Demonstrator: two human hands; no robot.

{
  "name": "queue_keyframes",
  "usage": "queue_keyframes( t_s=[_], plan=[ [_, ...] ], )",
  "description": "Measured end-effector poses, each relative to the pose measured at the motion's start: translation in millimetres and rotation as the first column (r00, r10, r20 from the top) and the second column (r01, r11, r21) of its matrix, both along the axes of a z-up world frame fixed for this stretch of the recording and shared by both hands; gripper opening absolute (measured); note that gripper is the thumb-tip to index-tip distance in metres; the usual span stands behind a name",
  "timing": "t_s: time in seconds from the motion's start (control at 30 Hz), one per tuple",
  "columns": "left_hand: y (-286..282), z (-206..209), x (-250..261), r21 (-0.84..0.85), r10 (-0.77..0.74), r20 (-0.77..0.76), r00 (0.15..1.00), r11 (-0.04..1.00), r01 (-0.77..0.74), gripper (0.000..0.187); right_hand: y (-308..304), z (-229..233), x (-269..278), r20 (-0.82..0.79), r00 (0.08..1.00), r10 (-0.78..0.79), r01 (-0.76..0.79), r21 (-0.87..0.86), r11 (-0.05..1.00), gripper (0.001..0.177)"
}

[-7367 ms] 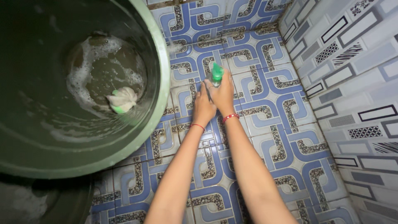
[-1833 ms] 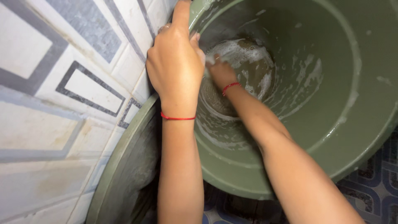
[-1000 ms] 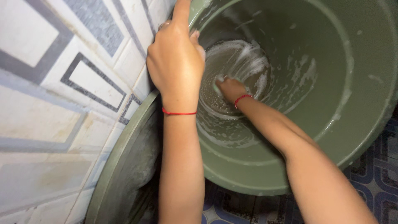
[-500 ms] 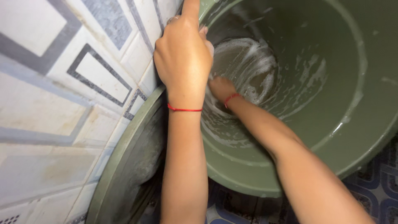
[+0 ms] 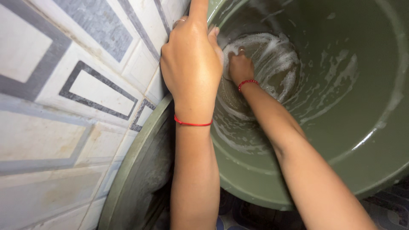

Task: The person scrubs the exterior and interior surfaces of a bucket using a soapy sponge, then applies liquid soap from a bottle to the sponge to continue scrubbing the interior.

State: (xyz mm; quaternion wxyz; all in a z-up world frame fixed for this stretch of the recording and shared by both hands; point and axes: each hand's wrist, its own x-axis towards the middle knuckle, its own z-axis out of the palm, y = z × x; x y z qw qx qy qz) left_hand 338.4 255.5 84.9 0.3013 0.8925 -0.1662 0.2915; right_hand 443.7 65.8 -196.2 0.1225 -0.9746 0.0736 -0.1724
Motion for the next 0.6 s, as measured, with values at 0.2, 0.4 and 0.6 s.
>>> queue_keyframes(
  t_s=[0.2,0.4,0.6],
  plan=[
    [0,2,-1,-0.005,0.002,-0.006,1.000,1.000,-0.002,0.056,9,22,-22,-0.340,0.925,0.172,-0.227,-0.128,0.966,0.029],
    [0,6,-4,-0.024,0.035,-0.029,0.999,0.999,-0.035,0.059,15,14,-86,-0.683,0.678,0.271,-0.570,-0.257,0.780,0.026],
    [0,4,-5,-0.037,0.051,-0.046,0.998,0.998,-0.052,0.058,-39,-28,-108,-0.850,0.491,0.190,-0.743,-0.295,0.601,0.045]
  ],
)
